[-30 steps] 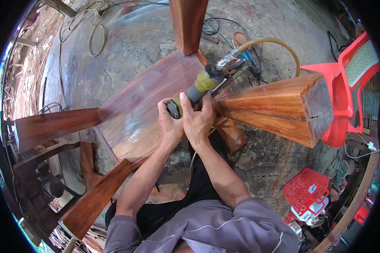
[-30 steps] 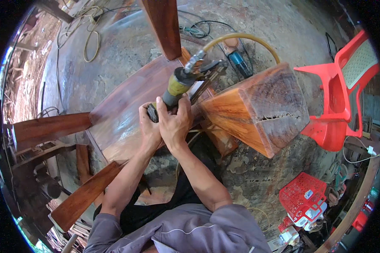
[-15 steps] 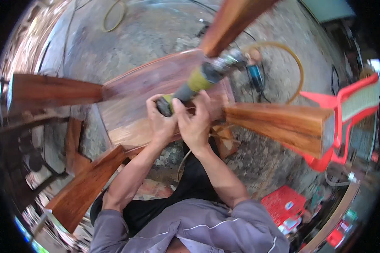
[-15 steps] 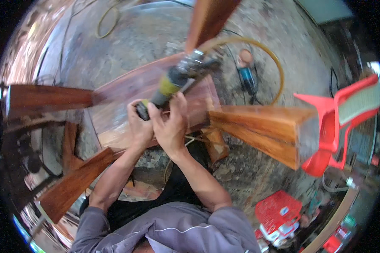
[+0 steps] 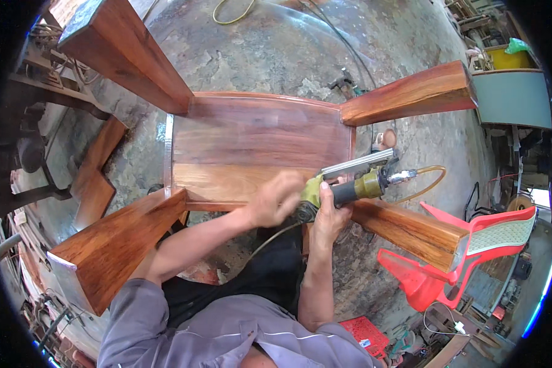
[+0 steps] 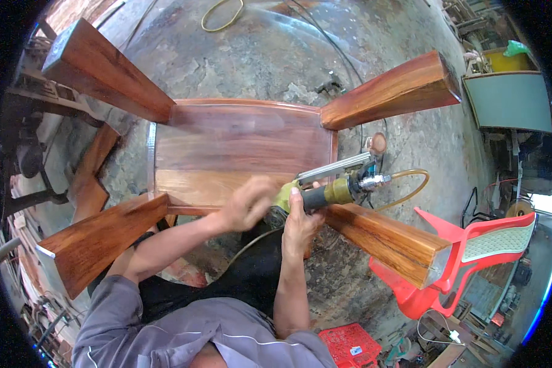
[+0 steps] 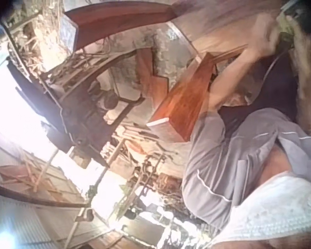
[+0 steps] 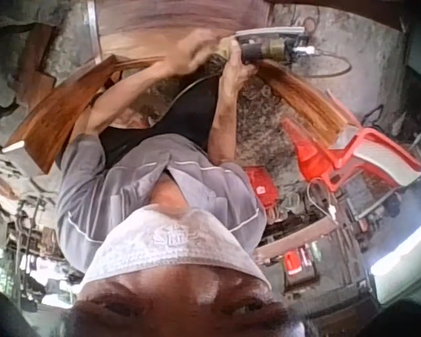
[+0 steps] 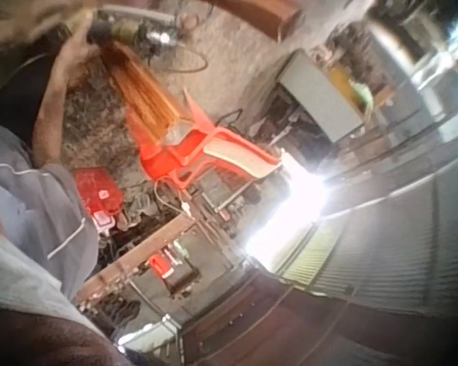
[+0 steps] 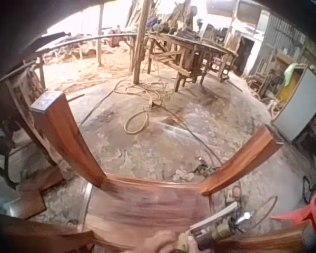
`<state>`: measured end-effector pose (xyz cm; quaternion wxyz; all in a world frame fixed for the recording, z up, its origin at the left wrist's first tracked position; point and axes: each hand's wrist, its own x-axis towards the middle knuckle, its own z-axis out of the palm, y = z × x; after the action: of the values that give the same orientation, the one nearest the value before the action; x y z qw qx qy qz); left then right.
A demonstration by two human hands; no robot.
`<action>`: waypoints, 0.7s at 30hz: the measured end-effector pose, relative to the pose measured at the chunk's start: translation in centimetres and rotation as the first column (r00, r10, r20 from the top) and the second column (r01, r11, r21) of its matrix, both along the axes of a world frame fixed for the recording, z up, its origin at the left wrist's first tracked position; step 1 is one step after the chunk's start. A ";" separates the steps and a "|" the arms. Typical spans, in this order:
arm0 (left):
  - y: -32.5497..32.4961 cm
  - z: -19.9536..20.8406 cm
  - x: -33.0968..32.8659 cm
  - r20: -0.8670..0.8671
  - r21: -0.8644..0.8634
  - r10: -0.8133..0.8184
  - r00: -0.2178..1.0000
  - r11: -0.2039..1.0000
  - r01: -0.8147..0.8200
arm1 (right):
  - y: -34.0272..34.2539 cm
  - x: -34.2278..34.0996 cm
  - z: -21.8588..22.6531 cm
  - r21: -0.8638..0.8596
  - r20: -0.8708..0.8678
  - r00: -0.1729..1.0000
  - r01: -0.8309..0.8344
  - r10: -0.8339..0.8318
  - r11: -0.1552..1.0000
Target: Assembling a small wooden table by applying glue and using a pneumatic nail gun.
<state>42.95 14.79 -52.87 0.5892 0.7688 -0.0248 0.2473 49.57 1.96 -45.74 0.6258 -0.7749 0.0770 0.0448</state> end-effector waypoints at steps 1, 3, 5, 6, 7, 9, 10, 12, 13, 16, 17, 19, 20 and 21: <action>0.6 -0.6 1.3 -0.068 0.033 0.147 0.987 0.989 -0.145 | -0.2 -0.1 -0.2 0.000 0.063 0.997 -0.043 0.043 0.999; 2.4 -2.2 4.3 -0.170 0.112 0.413 0.895 0.910 -0.399 | -0.3 -0.1 -0.7 0.023 0.028 0.999 -0.022 0.021 1.000; 5.1 -3.6 7.3 -0.182 0.337 0.576 0.797 0.798 -0.500 | -0.4 0.1 -0.8 0.136 0.010 1.000 -0.017 0.016 0.991; 6.0 -4.1 9.1 -0.154 0.436 0.648 0.746 0.722 -0.538 | -0.6 0.2 -0.8 0.095 0.033 0.999 -0.026 0.023 0.995; 6.9 -4.4 10.9 -0.154 0.479 0.654 0.741 0.705 -0.523 | -0.8 0.4 -0.7 0.073 0.018 0.999 -0.035 0.034 0.997; 7.7 -4.4 14.5 -0.231 0.552 0.649 0.725 0.701 -0.451 | -1.4 0.8 -0.3 0.029 -0.036 0.999 -0.010 0.011 1.000; 8.2 -4.2 16.2 -0.139 0.584 0.672 0.727 0.649 -0.487 | -1.7 1.0 -0.2 -0.025 0.011 0.999 -0.038 0.039 0.999; 8.6 -3.4 18.5 -0.085 0.630 0.706 0.703 0.584 -0.511 | -2.4 1.3 0.1 -0.037 -0.017 0.998 -0.069 0.068 0.997; 8.6 -3.1 19.2 -0.063 0.643 0.704 0.708 0.571 -0.511 | -2.6 1.5 0.1 -0.023 0.005 0.995 -0.099 0.099 0.995; 8.5 -2.8 19.2 -0.056 0.818 0.658 0.751 0.461 -0.343 | -3.0 1.8 0.0 -0.039 -0.074 0.992 -0.102 0.099 0.994; 8.4 -2.9 19.0 -0.197 0.795 0.623 0.757 0.554 -0.249 | -3.1 1.8 -0.1 -0.009 -0.064 0.991 -0.120 0.119 0.993; 8.6 -3.5 18.9 -0.552 0.667 0.479 0.683 0.745 0.017 | -3.0 1.8 -0.2 -0.067 -0.015 0.988 -0.153 0.152 0.986; 8.7 -3.8 18.7 -0.430 0.739 0.508 0.747 0.673 -0.033 | -3.0 1.7 -0.2 -0.050 -0.044 0.989 -0.143 0.141 0.988; 8.7 -4.0 18.7 -0.434 0.723 0.490 0.756 0.690 -0.033 | -2.8 1.7 -0.3 -0.014 -0.041 0.990 -0.133 0.133 0.991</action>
<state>61.64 23.54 -56.89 0.1999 0.9597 0.1908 0.0516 51.30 -0.89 -45.99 0.6133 -0.7824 0.0381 0.1015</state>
